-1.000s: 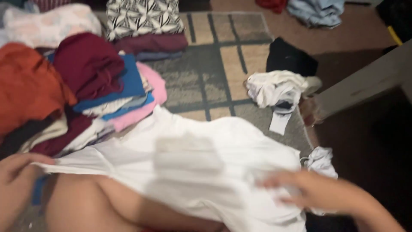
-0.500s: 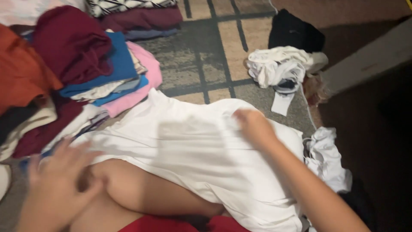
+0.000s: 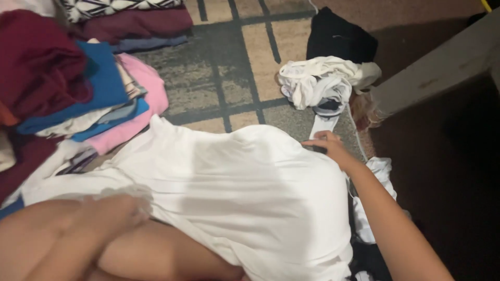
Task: Folding various laundry items including a white shirt and a black tank top while sitting on a rug.
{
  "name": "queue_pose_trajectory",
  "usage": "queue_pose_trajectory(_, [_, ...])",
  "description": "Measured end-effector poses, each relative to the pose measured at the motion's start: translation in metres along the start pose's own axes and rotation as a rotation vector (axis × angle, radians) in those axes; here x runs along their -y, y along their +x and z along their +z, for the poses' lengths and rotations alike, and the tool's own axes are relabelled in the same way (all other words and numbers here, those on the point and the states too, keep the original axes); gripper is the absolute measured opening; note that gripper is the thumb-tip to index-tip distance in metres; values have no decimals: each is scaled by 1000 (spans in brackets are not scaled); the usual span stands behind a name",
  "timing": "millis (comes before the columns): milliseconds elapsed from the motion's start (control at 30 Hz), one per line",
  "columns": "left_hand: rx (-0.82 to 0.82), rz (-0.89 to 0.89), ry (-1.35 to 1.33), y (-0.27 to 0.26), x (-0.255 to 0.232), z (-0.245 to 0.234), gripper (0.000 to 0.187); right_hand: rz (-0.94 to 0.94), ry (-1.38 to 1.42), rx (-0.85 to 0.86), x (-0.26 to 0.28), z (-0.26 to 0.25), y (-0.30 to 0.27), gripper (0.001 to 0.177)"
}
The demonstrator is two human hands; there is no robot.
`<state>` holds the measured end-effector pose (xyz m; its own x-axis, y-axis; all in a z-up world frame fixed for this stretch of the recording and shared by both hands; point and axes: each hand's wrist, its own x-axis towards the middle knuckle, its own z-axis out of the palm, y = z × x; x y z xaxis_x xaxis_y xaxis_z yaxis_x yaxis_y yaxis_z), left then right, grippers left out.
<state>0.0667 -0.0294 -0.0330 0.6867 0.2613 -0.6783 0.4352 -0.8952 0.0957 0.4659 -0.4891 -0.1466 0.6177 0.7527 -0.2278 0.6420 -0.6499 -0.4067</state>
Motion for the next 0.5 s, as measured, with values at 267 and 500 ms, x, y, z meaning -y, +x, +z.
queue_pose_trajectory(267, [244,-49,442,61,-80,17,31,220,687,525,49,-12,59,53])
queue_pose_trajectory(500, [-537,108,-594,88,-31,-36,34,212,731,254,36,-20,78,37])
